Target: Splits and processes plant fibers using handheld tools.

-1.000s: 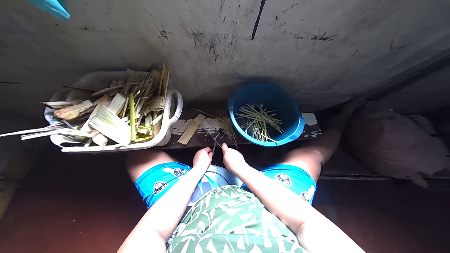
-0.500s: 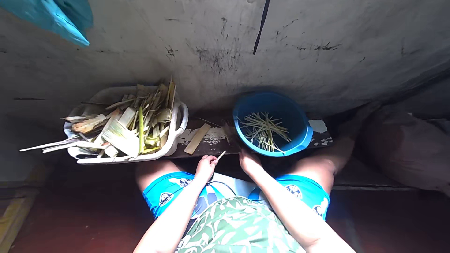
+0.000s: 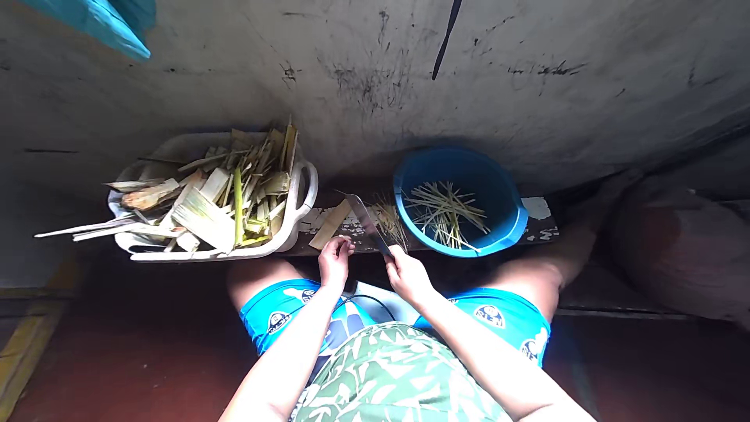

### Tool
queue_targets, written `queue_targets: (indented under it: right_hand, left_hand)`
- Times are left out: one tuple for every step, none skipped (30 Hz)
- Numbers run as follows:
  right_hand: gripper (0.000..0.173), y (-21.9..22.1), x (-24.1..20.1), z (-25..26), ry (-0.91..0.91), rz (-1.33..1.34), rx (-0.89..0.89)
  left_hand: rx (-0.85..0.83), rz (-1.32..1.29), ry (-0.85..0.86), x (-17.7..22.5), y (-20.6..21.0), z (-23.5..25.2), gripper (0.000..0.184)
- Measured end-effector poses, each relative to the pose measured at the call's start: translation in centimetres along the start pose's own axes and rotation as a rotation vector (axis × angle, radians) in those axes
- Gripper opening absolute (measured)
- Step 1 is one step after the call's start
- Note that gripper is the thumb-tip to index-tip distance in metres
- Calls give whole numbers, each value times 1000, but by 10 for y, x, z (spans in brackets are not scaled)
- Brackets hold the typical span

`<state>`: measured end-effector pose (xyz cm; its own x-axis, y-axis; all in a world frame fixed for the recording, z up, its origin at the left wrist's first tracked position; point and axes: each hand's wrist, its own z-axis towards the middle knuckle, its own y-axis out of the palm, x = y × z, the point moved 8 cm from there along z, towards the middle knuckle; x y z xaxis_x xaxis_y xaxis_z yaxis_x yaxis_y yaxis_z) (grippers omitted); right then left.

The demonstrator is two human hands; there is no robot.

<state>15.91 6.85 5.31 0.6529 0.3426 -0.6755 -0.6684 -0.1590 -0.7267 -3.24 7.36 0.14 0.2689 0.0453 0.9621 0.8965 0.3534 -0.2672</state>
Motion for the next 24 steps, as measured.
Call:
queue_targets:
  right_hand:
    - [27, -1, -6, -1, -31, 15, 13]
    - [26, -1, -11, -3, -59, 27, 19]
    - [26, 0, -15, -4, -82, 37, 19]
    - [25, 1, -19, -5, -103, 39, 18]
    - [24, 2, -22, -6, -119, 39, 13]
    - [23, 3, -25, -7, -130, 36, 6]
    - [23, 5, -27, -7, -135, 31, -2]
    - [23, 6, -28, -8, -136, 26, -12]
    - [23, 7, -29, -8, -130, 22, -23]
    - [23, 9, -28, -8, -122, 18, -34]
    - [23, 9, -28, -8, -116, 13, -39]
    - [24, 10, -27, -8, -111, 9, -43]
    - [24, 9, -27, -9, -110, 2, -44]
    - [24, 9, -28, -9, -117, -5, -36]
    - [23, 8, -29, -9, -125, -8, -28]
    - [23, 6, -31, -10, -139, -13, -12]
    - [22, 5, -32, -10, -152, -19, 4]
    - [22, 5, -33, -10, -161, -27, 15]
    - [22, 5, -33, -11, -158, -38, 16]
    - [21, 6, -33, -10, -152, -53, 15]
    - [21, 7, -33, -10, -146, -67, 15]
    - [21, 6, -33, -11, -147, -81, 23]
    - [21, 6, -34, -11, -155, -93, 38]
    - [21, 4, -35, -12, -169, -100, 59]
  left_hand:
    - [-15, -10, -11, -1, 2, 1, 19]
    - [-21, 4, -17, -1, 3, 1, 19]
    - [-28, 38, -19, 0, 4, 2, 19]
    - [-36, 77, -8, 1, 6, 2, 19]
    - [-49, 117, 3, 3, 7, 2, 20]
    - [-62, 147, 17, 2, 8, 2, 20]
    - [-74, 167, 25, 1, 10, 2, 20]
    - [-89, 179, 15, -1, 11, 2, 20]
    - [-104, 188, -7, -2, 13, 2, 20]
    - [-120, 200, -30, -3, 14, 2, 20]
    - [-133, 214, -43, -3, 15, 3, 20]
    - [-145, 227, -46, -2, 17, 3, 21]
    - [-150, 235, -41, -2, 18, 3, 21]
    - [-151, 238, -26, -2, 18, 2, 21]
    - [-150, 236, 0, -2, 18, 2, 20]
    - [-147, 233, 30, -2, 19, 1, 20]
    - [-142, 230, 56, -2, 19, 1, 20]
    - [-141, 233, 63, -1, 19, 1, 20]
    - [-149, 244, 44, -1, 19, 0, 20]
    - [-166, 260, 7, -1, 20, 1, 21]
    - [-179, 275, -21, 0, 21, 1, 21]
    - [-186, 278, -37, 1, 21, 1, 21]
    - [-184, 273, -37, 3, 21, 0, 21]
    - [-172, 263, -11, 4, 20, 0, 21]
